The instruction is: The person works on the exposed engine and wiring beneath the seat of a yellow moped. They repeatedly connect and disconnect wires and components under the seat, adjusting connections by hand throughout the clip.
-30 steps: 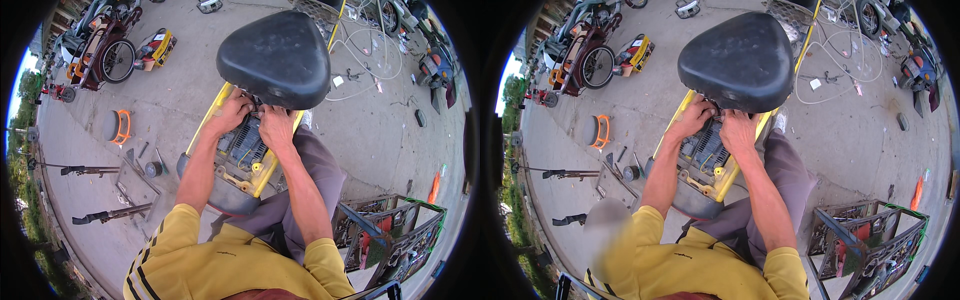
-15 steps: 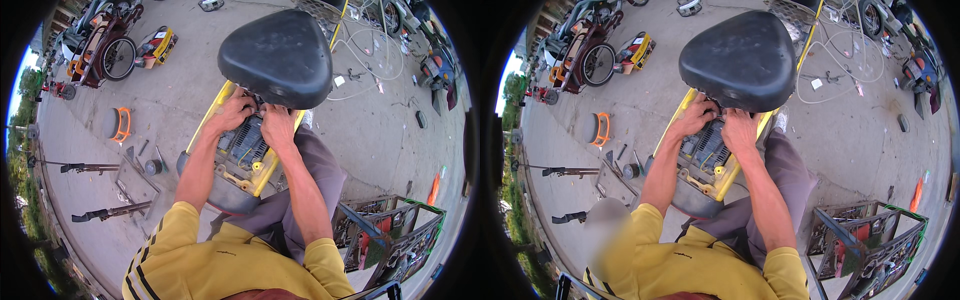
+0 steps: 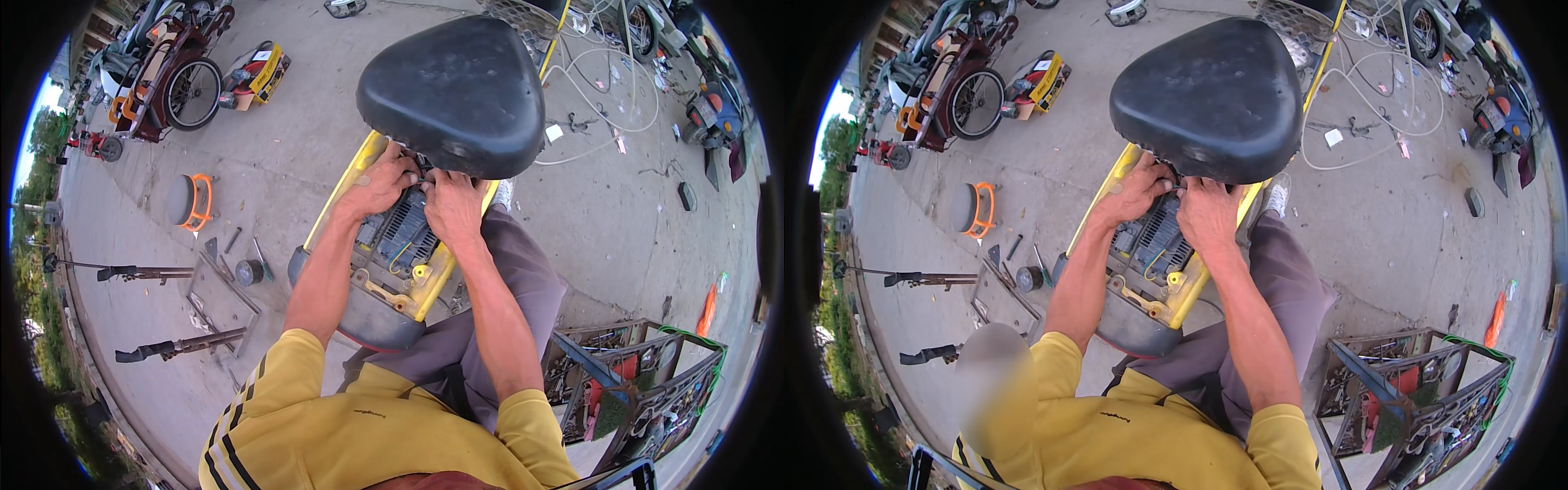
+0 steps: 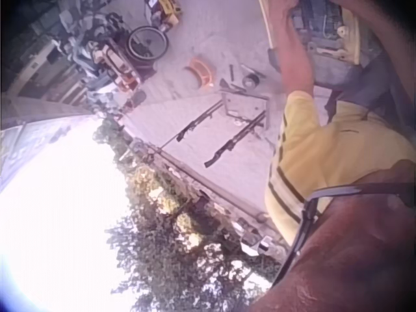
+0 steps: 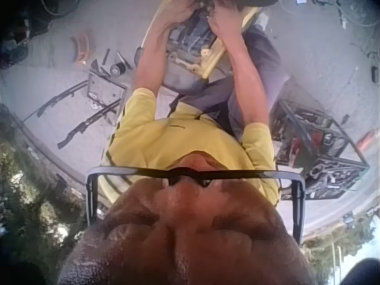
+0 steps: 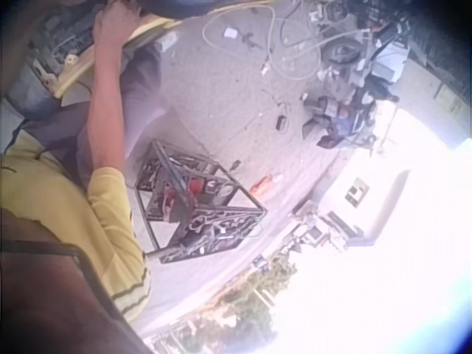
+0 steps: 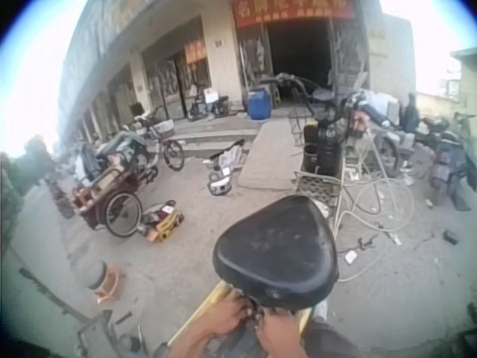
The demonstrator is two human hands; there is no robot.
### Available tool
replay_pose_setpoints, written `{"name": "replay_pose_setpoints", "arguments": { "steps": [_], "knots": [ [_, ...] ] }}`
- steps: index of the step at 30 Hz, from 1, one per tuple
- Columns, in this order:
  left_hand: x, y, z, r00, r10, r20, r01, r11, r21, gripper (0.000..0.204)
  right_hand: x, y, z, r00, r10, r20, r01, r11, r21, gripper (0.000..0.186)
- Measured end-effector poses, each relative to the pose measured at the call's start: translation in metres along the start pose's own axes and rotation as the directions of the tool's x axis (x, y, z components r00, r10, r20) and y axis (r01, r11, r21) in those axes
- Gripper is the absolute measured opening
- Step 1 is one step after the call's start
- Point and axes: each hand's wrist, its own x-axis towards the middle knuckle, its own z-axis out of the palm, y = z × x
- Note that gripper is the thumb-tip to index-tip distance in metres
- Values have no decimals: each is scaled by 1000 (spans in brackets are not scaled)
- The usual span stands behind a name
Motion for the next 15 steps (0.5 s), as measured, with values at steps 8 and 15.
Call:
{"name": "replay_pose_setpoints", "arguments": {
  "steps": [8,15],
  "knots": [
    [-2,6,-7,994,104,-43,-103,994,27,14,1,-1,0,1000,18,10,-18,1000,-1,30],
    [-2,11,-2,993,68,-96,-67,998,14,15,2,1,0,1000,7,3,-7,1000,22,24]
  ]
}}
